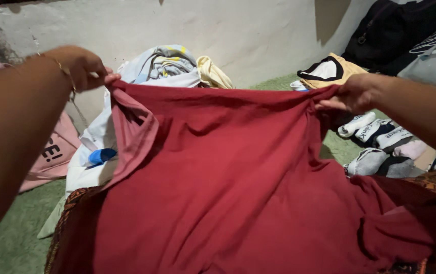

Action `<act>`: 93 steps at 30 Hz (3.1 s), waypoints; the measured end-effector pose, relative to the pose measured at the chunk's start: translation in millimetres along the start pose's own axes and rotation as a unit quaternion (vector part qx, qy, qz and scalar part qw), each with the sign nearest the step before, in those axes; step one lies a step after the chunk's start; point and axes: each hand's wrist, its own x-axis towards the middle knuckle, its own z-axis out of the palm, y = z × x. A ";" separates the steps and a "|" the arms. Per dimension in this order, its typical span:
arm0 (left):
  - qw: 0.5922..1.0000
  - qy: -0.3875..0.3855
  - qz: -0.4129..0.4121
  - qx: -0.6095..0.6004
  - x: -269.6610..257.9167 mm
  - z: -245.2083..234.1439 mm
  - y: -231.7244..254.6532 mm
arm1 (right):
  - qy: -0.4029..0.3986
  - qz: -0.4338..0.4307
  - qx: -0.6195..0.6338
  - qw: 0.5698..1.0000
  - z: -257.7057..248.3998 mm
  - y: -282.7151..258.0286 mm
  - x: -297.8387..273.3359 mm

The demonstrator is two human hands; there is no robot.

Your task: The person folds a red shirt and a dark blue shirt by hand on a green floor mat, placing them onto a stack.

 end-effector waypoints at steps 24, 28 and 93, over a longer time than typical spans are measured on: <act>0.878 -0.023 0.236 0.416 11.2 88.6 -18.9 | -0.129 -0.154 -0.374 0.905 43.7 47.0 55.3; 0.833 -0.001 0.129 0.537 -62.4 127.1 -64.1 | -0.019 -0.220 -0.499 0.838 50.3 76.2 45.1; 0.770 -0.153 0.389 0.481 -309.3 52.9 -129.9 | -0.210 -0.234 -0.812 0.492 12.0 133.1 -239.7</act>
